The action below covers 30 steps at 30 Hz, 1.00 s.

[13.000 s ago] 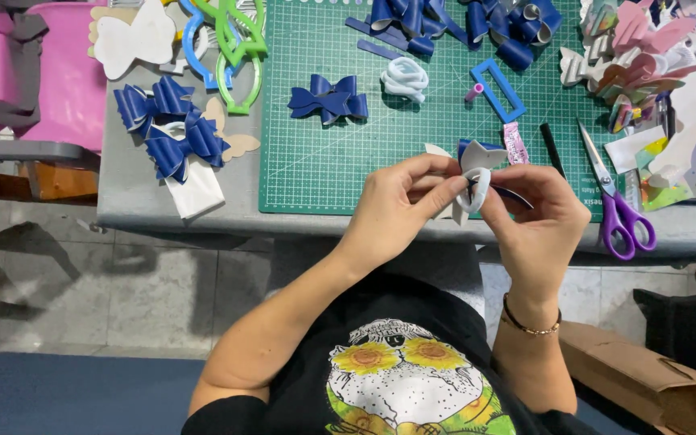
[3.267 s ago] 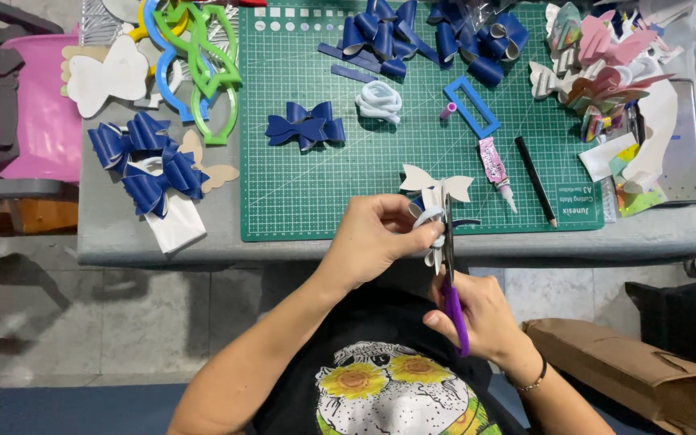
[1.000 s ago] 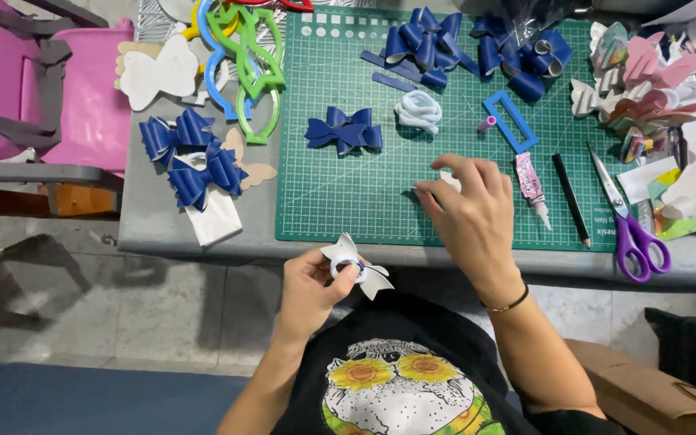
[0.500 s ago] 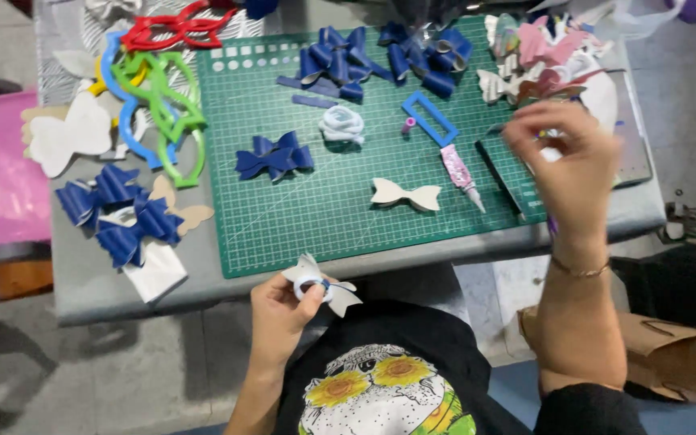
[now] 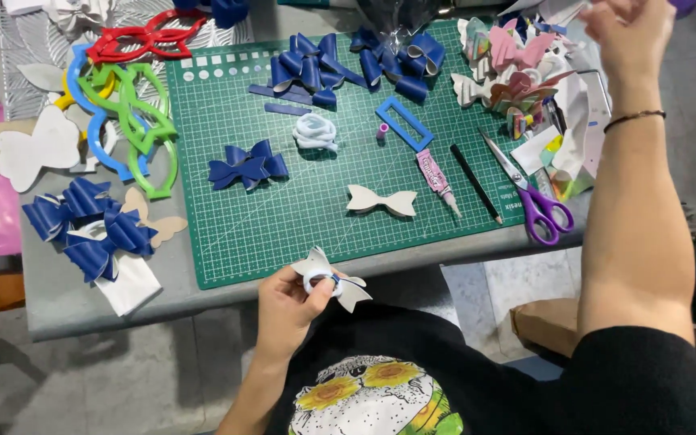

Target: The person assembles a decorative bow by applying glue to a small white strip, attaching it to a blue and white bow base, trimming excess with scissors, and adding a small white decorative piece to the center.

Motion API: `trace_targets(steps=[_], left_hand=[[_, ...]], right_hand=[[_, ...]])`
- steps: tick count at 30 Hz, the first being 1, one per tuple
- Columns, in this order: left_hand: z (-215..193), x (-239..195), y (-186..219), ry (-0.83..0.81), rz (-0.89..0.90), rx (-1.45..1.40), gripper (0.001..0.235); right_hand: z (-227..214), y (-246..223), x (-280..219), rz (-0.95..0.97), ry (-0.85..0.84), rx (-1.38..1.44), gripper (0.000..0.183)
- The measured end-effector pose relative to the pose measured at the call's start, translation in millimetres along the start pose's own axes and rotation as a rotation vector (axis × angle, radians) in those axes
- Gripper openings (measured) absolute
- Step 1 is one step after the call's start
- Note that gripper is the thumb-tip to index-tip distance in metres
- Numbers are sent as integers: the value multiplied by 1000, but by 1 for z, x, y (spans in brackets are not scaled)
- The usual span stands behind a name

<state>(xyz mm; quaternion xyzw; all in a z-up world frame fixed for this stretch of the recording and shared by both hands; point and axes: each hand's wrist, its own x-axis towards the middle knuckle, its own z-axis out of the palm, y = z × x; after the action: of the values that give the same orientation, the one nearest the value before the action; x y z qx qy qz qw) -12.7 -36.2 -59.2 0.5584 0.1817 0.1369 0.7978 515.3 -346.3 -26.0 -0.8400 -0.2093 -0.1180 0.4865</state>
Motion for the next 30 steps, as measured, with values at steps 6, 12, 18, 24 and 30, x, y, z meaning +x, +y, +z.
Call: trace_targets(steps=[6, 12, 18, 24, 30], left_hand=[[18, 21, 0, 54, -48, -1, 20], [25, 33, -18, 132, -30, -85, 35], [24, 30, -9, 148, 10, -19, 30], [32, 28, 15, 171, 16, 37, 28], [26, 28, 17, 62, 65, 15, 20]], right_hand=[[17, -189, -130, -404, -87, 122, 4], [87, -287, -269, -219, -319, 153, 4], [115, -318, -288, -220, -307, 134, 14], [119, -320, -292, -209, -295, 117, 11], [117, -320, -291, -214, -295, 112, 11]])
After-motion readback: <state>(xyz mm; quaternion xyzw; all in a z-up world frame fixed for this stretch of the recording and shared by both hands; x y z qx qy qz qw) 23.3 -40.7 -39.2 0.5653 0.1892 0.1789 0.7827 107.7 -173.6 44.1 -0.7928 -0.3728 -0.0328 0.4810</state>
